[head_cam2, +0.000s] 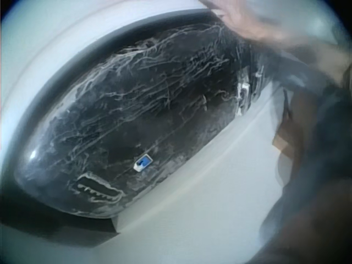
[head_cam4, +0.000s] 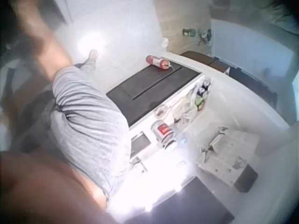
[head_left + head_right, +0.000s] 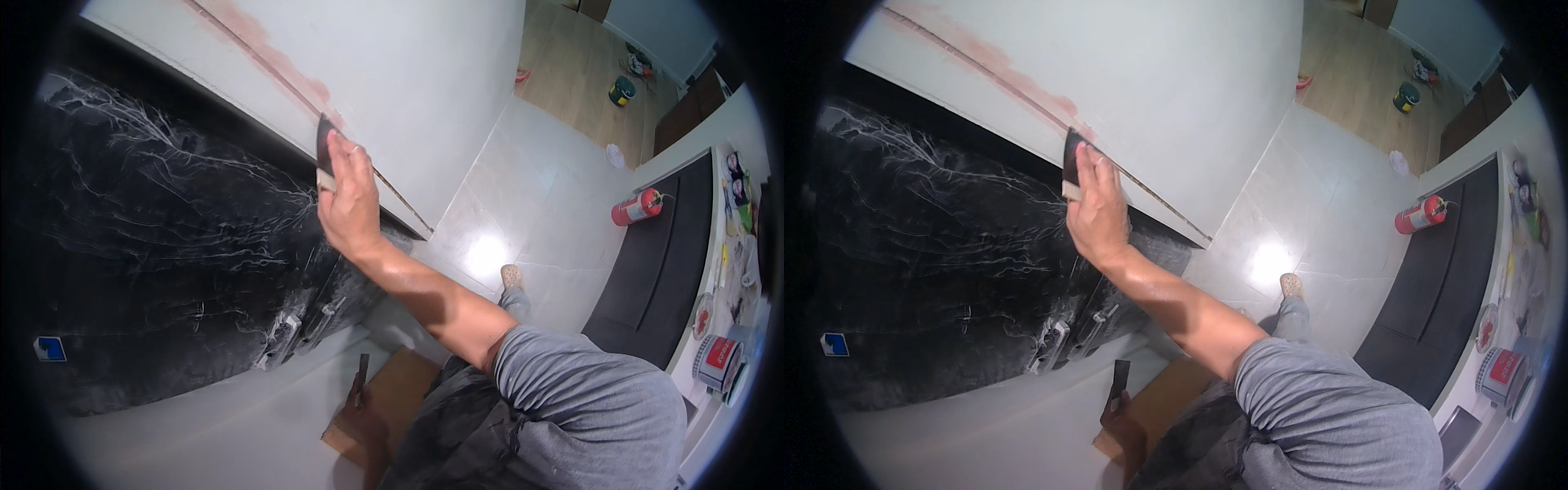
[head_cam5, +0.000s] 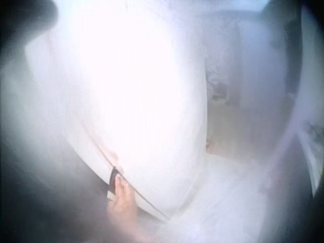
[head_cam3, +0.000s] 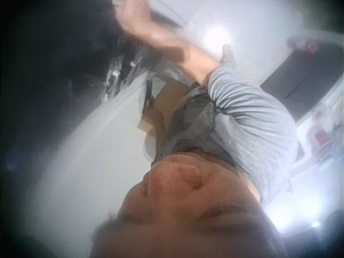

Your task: The person applies a pinkish wall compound to a vertical seam between a dark marble-like panel and a white wall using a small trowel and a larger flat tool. They repeatedly scoop compound from a container, spread it along the seam, and smooth the surface.

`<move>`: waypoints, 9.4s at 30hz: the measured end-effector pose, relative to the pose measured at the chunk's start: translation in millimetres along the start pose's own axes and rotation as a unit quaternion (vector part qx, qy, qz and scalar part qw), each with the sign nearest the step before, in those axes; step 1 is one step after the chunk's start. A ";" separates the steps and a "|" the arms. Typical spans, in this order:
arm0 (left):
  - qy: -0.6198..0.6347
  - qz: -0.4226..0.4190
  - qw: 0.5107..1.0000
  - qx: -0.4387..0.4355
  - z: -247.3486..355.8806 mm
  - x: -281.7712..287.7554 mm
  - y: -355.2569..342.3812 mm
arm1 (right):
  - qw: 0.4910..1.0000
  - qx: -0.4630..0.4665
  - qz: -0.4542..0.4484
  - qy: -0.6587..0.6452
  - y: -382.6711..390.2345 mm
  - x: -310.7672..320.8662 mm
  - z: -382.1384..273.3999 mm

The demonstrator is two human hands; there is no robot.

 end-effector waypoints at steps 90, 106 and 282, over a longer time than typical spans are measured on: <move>0.350 -0.078 0.833 -0.422 268.8 -91.6 -8.2 | 0.708 -0.539 -0.285 -0.355 6.7 178.7 67.4; -0.069 -0.021 0.905 -0.418 166.3 -95.6 -54.0 | 0.592 -0.562 -0.387 -0.429 14.7 155.0 69.3; 0.387 -0.175 0.849 0.313 64.6 -40.4 -5.4 | 0.978 0.121 -0.037 -0.164 -106.4 11.6 -56.0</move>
Point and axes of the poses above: each hand's wrist, its own y-axis away from the middle knuckle, its own x-axis out of the back of the hand, z = x × y, the point moved 7 cm from there along -y, towards the middle knuckle, and after that the axes turned 13 degrees about z, right-handed, at the moved point
